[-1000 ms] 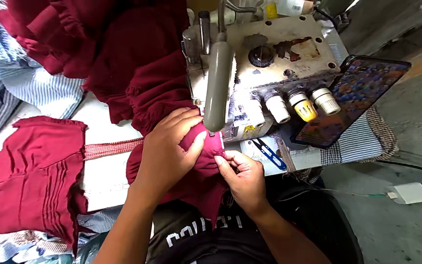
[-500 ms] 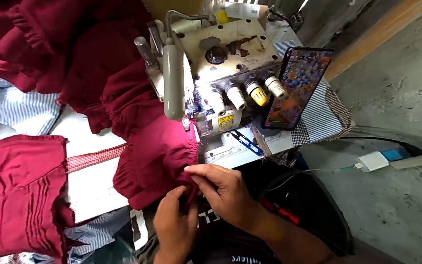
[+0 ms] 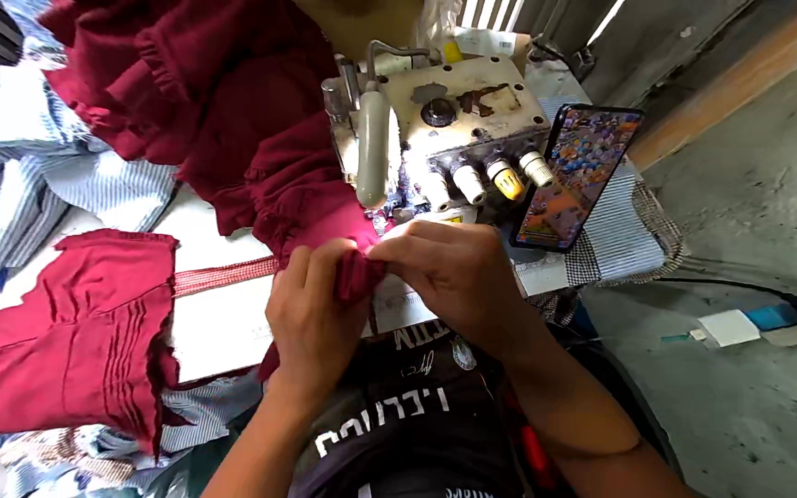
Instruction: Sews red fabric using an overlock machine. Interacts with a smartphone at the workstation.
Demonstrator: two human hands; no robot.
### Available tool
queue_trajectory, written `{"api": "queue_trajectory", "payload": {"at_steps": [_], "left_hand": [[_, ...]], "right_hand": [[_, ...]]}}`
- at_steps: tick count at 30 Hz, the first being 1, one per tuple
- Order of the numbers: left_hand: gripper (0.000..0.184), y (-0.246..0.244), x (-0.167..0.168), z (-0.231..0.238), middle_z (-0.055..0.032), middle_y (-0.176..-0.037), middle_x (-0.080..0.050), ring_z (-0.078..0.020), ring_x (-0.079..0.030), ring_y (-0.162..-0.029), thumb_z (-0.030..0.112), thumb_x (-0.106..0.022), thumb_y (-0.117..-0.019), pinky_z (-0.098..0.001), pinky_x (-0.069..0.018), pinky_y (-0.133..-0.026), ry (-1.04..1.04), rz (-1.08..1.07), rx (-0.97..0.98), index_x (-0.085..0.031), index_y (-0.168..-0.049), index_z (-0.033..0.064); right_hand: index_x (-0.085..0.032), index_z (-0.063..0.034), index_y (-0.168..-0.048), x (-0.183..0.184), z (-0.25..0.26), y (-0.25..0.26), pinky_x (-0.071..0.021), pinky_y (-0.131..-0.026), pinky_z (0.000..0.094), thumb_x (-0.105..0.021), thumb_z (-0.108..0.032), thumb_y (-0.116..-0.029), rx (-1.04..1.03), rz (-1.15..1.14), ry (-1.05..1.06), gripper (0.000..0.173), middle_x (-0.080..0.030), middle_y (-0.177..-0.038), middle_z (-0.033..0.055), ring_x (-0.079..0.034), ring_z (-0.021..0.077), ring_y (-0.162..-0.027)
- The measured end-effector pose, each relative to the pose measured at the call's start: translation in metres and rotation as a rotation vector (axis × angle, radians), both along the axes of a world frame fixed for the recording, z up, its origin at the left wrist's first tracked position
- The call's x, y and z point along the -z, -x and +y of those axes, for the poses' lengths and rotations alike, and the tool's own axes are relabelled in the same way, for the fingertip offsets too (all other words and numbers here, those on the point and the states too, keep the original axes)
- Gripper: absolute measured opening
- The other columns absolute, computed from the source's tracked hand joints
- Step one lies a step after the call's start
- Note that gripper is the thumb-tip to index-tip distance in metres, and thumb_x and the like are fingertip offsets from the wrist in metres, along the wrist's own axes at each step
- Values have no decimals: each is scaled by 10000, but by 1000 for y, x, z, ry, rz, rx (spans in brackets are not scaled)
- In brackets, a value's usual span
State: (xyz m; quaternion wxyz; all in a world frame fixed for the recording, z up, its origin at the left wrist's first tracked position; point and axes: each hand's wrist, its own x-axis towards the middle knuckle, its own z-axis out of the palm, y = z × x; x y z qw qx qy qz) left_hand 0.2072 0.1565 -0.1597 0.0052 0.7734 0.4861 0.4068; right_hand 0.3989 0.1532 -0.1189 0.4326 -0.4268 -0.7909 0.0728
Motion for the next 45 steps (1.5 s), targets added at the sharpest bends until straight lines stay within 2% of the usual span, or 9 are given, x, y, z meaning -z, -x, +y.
{"api": "queue_trajectory", "payload": {"at_steps": [3,6,8,10,14,31,35,38,45], "left_hand": [[121,19,-5,1,-119,-899,-636,-283,-601,-841,171,-671,-921,-425,-460,-710,-132,162,33,-736,-971,83],[98,27,10,-9,-127,-1263,-677,-302,-586,-1278,123,-596,-1002,-485,-450,-1075,-89,266,287,-687,-989,89],[124,25,20,-8,-135,-1379,-644,-281,-543,-1377,70,-521,-1031,-496,-403,-1169,-14,278,437,-641,-1011,46],[127,19,23,-6,-118,-1381,-655,-250,-568,-1360,61,-499,-1026,-486,-415,-1164,30,270,444,-625,-1044,53],[395,10,10,1,-50,-1402,-652,-220,-551,-1372,106,-510,-993,-515,-382,-1162,106,296,374,-652,-1361,139],[312,23,-13,63,-55,-1268,-717,-213,-638,-1272,55,-580,-861,-487,-487,-1104,168,286,483,-764,-1110,96],[406,34,-26,66,3,-1290,-672,-120,-579,-1307,391,-688,-880,-456,-433,-1165,356,226,572,-699,-1169,106],[258,39,-36,62,1,-1162,-700,-80,-654,-1104,316,-609,-994,-306,-558,-961,297,88,560,-717,-1053,89],[169,26,-49,9,-4,-959,-723,-112,-653,-972,239,-647,-953,-300,-530,-846,132,-4,426,-777,-988,136]], "right_hand": [[-797,-124,-995,30,-19,-9,-586,-730,293,-661,-137,-995,-43,43,9,137,-775,-1013,20,-724,108,-883],[-794,-109,-1025,75,-39,-12,-610,-861,280,-641,-118,-1011,-43,146,62,153,-778,-1099,68,-741,132,-1027],[-787,-71,-1046,97,-45,-11,-607,-919,289,-632,-72,-1007,-41,231,87,160,-767,-1136,107,-731,158,-1081],[-779,-59,-1059,103,-48,-9,-602,-937,291,-622,-49,-1005,-13,262,88,166,-761,-1153,123,-727,168,-1096],[-767,-53,-1045,93,-40,-7,-595,-935,282,-611,-49,-1008,41,246,68,161,-760,-1141,119,-722,162,-1099],[-789,-62,-1026,90,-7,15,-598,-917,292,-659,-52,-973,193,212,29,141,-753,-1169,95,-714,165,-1110],[-781,-88,-1054,86,-2,14,-591,-899,297,-633,-97,-998,224,160,73,159,-710,-1216,103,-688,164,-1119],[-782,-111,-1042,74,5,7,-587,-849,307,-642,-168,-1006,200,95,135,155,-679,-1218,94,-676,154,-1056],[-799,-98,-975,32,11,-6,-588,-825,258,-668,-100,-966,-59,154,125,131,-744,-1010,21,-697,88,-987]]}}
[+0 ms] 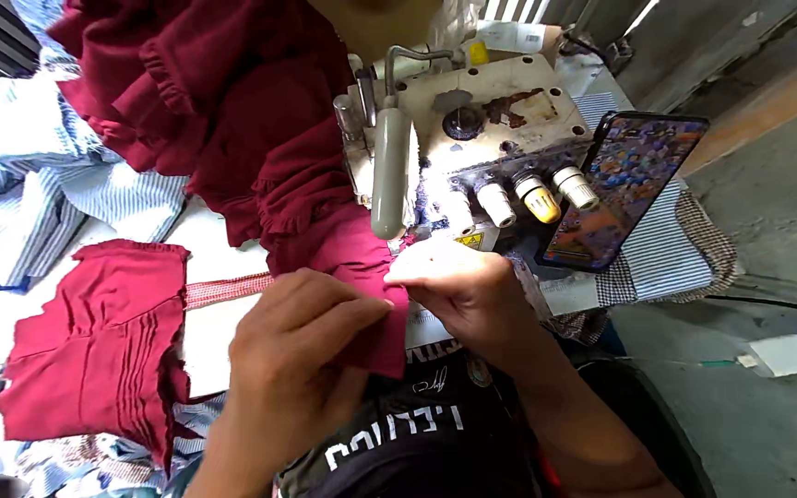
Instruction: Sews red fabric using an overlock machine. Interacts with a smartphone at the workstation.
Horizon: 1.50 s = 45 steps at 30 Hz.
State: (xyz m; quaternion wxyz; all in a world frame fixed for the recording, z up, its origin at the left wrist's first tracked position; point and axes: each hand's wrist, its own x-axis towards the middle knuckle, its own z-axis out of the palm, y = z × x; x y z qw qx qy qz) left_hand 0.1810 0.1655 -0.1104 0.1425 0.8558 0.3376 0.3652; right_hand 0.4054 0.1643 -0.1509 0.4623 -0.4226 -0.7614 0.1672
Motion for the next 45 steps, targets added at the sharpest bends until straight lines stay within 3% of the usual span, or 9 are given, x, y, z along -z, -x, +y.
{"api": "queue_trajectory", "payload": {"at_steps": [1,3,4,6,10,21,31,40,45], "left_hand": [[138,-6,8,-3,-5,-988,-706,-116,-639,-1011,251,-691,-923,-292,-521,-874,-9,-21,-16,-745,-991,144],[260,-14,30,-3,-56,-1197,-657,-180,-595,-1210,244,-719,-917,-374,-497,-1033,-27,36,-24,-675,-1148,133],[319,-16,41,-2,-88,-1310,-648,-222,-569,-1310,212,-691,-941,-438,-461,-1121,-44,79,-4,-674,-1244,113],[304,-13,60,-2,-99,-1356,-669,-256,-565,-1356,161,-622,-984,-488,-419,-1173,-100,156,16,-697,-1271,95],[283,-8,72,-10,-91,-1318,-697,-260,-580,-1344,130,-581,-988,-517,-385,-1190,-107,197,4,-715,-1232,79],[339,-11,66,-11,-55,-1342,-686,-257,-545,-1381,163,-552,-988,-579,-352,-1195,-30,184,-35,-708,-1287,124],[258,-8,53,19,-57,-1294,-712,-246,-581,-1345,162,-603,-955,-519,-417,-1170,-23,181,19,-778,-1135,104],[288,-4,41,47,-51,-1281,-712,-224,-599,-1322,142,-618,-904,-487,-451,-1146,10,230,87,-779,-1141,116],[382,0,29,47,-25,-1342,-674,-218,-544,-1372,358,-701,-891,-536,-403,-1175,90,262,120,-752,-1219,168]], "right_hand": [[-804,-104,-962,-1,-4,-1,-591,-817,256,-659,-94,-972,-6,9,-23,145,-754,-985,13,-706,84,-972],[-811,-116,-960,7,-17,-2,-601,-820,258,-656,-103,-986,16,23,-23,158,-774,-1003,18,-724,85,-970],[-806,-116,-973,16,-24,-3,-600,-839,264,-647,-109,-996,29,27,-14,161,-777,-1030,32,-726,95,-986],[-800,-105,-1007,34,-34,-4,-601,-887,267,-638,-99,-1006,45,31,-14,162,-775,-1084,61,-730,123,-1038],[-791,-96,-1057,59,-44,-4,-594,-884,271,-617,-67,-1006,82,11,-51,183,-767,-1143,94,-730,149,-1062],[-782,-91,-1053,56,-45,-3,-589,-891,272,-594,-53,-1014,110,-23,-68,196,-769,-1137,97,-731,156,-1063],[-790,-90,-1028,53,-28,6,-591,-868,251,-621,-75,-1007,173,-24,-73,171,-774,-1107,80,-733,133,-1039],[-796,-90,-1032,54,-14,12,-593,-895,282,-641,-42,-972,218,-26,-58,173,-756,-1178,70,-715,147,-1099],[-801,-96,-1039,55,-9,13,-590,-893,279,-667,-81,-971,230,-21,-62,152,-746,-1190,70,-706,142,-1099]]}}
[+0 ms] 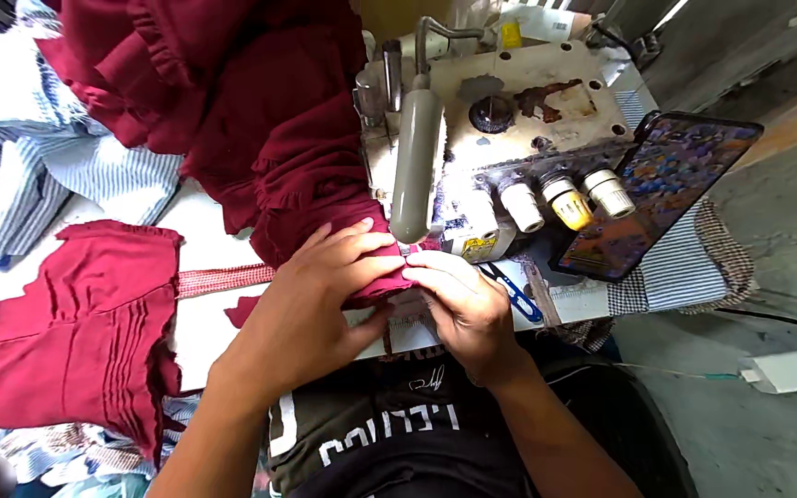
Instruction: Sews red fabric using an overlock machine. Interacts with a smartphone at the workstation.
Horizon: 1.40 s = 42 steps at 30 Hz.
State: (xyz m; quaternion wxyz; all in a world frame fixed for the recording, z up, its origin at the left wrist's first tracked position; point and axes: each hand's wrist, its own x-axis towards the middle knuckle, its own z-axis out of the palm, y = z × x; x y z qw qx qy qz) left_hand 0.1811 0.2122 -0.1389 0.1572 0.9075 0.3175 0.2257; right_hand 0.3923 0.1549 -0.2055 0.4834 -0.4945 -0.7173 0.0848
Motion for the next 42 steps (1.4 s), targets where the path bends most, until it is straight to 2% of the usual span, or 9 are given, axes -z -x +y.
{"api": "queue_trajectory", "payload": {"at_steps": [1,5,11,16,23,28,32,36,42], "left_hand": [[354,-2,-2,-6,-25,-1304,-690,-224,-560,-1350,382,-708,-912,-555,-401,-1167,-26,-13,-18,-759,-1191,170],[149,-7,3,-35,-38,-1022,-738,-197,-673,-1111,175,-644,-976,-489,-439,-1123,-164,-122,-69,-783,-974,119],[215,-14,40,-52,-73,-1252,-718,-218,-627,-1278,165,-597,-1020,-492,-434,-1163,-129,-170,-86,-717,-1187,104],[188,-17,42,-47,-74,-1220,-730,-229,-625,-1284,123,-620,-970,-532,-421,-1174,-122,-208,-121,-752,-1097,82],[166,-15,37,-35,-70,-1221,-728,-224,-607,-1305,99,-644,-923,-502,-432,-1173,-108,-216,-104,-774,-1022,76],[262,-23,33,-36,-69,-1215,-723,-208,-627,-1271,188,-713,-890,-494,-427,-1166,-147,-165,-168,-727,-1124,70],[111,-26,34,-43,-72,-1114,-743,-231,-657,-1200,95,-657,-967,-516,-429,-1148,-268,-198,-151,-760,-1009,86],[193,-16,36,-46,-51,-1179,-752,-227,-647,-1255,118,-602,-1010,-479,-461,-1144,-189,-133,-123,-781,-1082,115],[219,-8,27,-20,-51,-1223,-733,-219,-610,-1305,109,-619,-953,-480,-449,-1161,-86,-158,-75,-801,-1073,124]], "right_hand": [[-802,-102,-1036,-1,0,-1,-585,-880,273,-678,-105,-970,0,-1,8,141,-735,-1192,79,-700,138,-1076],[-804,-100,-1032,-9,-10,-10,-595,-883,270,-679,-114,-983,-126,22,-3,135,-759,-1133,83,-717,135,-1065],[-790,-92,-1036,4,-25,-16,-594,-820,264,-611,-64,-1007,-132,5,-18,183,-776,-1105,92,-742,146,-986],[-790,-99,-1030,0,-17,-13,-579,-799,250,-600,-72,-1008,-91,-26,-20,193,-775,-1099,81,-733,132,-964],[-788,-86,-1033,4,-11,-7,-597,-873,273,-616,-68,-994,-65,-24,-22,177,-764,-1125,92,-724,154,-1063],[-788,-123,-1049,-13,-24,-6,-554,-706,261,-647,-112,-995,-69,-112,-102,152,-778,-1067,80,-720,141,-845],[-803,-105,-1019,-13,-31,-11,-576,-772,254,-658,-71,-978,-56,-70,-114,154,-788,-1042,76,-739,134,-900],[-806,-108,-1016,1,-29,-12,-588,-795,256,-646,-64,-982,-55,-31,-72,170,-788,-1061,76,-748,133,-928],[-812,-90,-1009,6,-9,-4,-599,-835,270,-663,-49,-959,2,-2,-77,162,-782,-1066,81,-741,146,-982]]}}
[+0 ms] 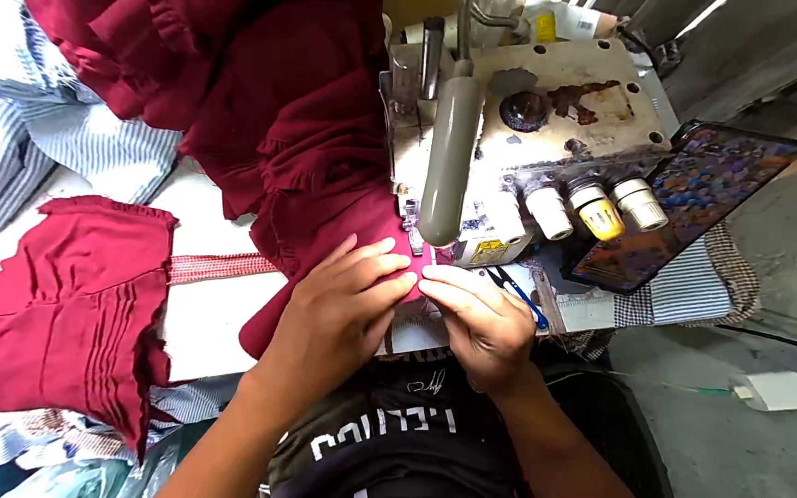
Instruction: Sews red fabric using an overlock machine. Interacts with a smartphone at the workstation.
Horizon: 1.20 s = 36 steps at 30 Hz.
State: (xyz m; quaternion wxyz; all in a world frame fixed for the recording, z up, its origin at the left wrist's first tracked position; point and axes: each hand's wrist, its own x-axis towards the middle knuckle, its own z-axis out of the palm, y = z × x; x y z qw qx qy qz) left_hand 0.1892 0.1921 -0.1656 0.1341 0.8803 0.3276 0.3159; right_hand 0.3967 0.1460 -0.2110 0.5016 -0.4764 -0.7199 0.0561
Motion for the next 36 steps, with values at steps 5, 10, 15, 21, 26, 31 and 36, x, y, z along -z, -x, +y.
{"api": "queue_trajectory", "payload": {"at_steps": [5,10,15,21,26,31,36], "left_hand": [[233,1,-6,20,-49,-1198,-738,-188,-631,-1273,95,-606,-917,-431,-480,-1133,13,5,3,-805,-1035,120],[218,-2,-10,31,-53,-1159,-745,-181,-654,-1232,89,-607,-895,-383,-500,-1102,-14,22,-16,-800,-996,96],[241,-5,-9,48,-79,-1168,-741,-208,-671,-1191,57,-577,-906,-339,-531,-1036,-36,24,-47,-799,-997,72],[244,-13,-4,55,-86,-1221,-716,-185,-672,-1134,45,-562,-890,-324,-541,-978,16,-20,-159,-784,-991,45],[344,-16,2,38,-72,-1343,-663,-167,-643,-1193,95,-504,-955,-334,-535,-991,54,-27,-279,-744,-1201,78],[438,-17,21,0,-137,-1471,-563,-263,-523,-1369,198,-415,-1045,-432,-453,-1111,81,-12,-411,-613,-1417,75],[344,29,-16,1,-141,-920,-748,-199,-726,-835,279,-564,-1043,-408,-593,-740,25,-48,-444,-754,-976,0]], "right_hand": [[-818,-119,-1051,2,6,3,-581,-817,262,-711,-149,-959,59,10,52,145,-738,-1126,113,-698,133,-960],[-815,-129,-1083,6,6,3,-567,-767,219,-701,-216,-972,98,23,98,181,-709,-1123,130,-671,98,-894],[-781,-68,-1054,13,-1,4,-572,-784,192,-677,-238,-985,56,97,28,211,-696,-1085,124,-675,89,-936],[-746,-55,-899,41,-12,7,-565,-683,228,-594,-242,-1020,-128,103,187,270,-711,-804,28,-675,73,-757],[-773,-128,-914,41,-6,12,-571,-674,299,-578,-293,-1036,-162,-94,262,283,-725,-777,0,-698,110,-750],[-780,-73,-936,41,-11,5,-572,-697,278,-595,-204,-1018,-215,80,205,241,-729,-795,39,-691,117,-752],[-771,-84,-914,42,-5,8,-565,-674,292,-591,-225,-1024,-204,74,238,254,-715,-768,33,-686,124,-731]]}}
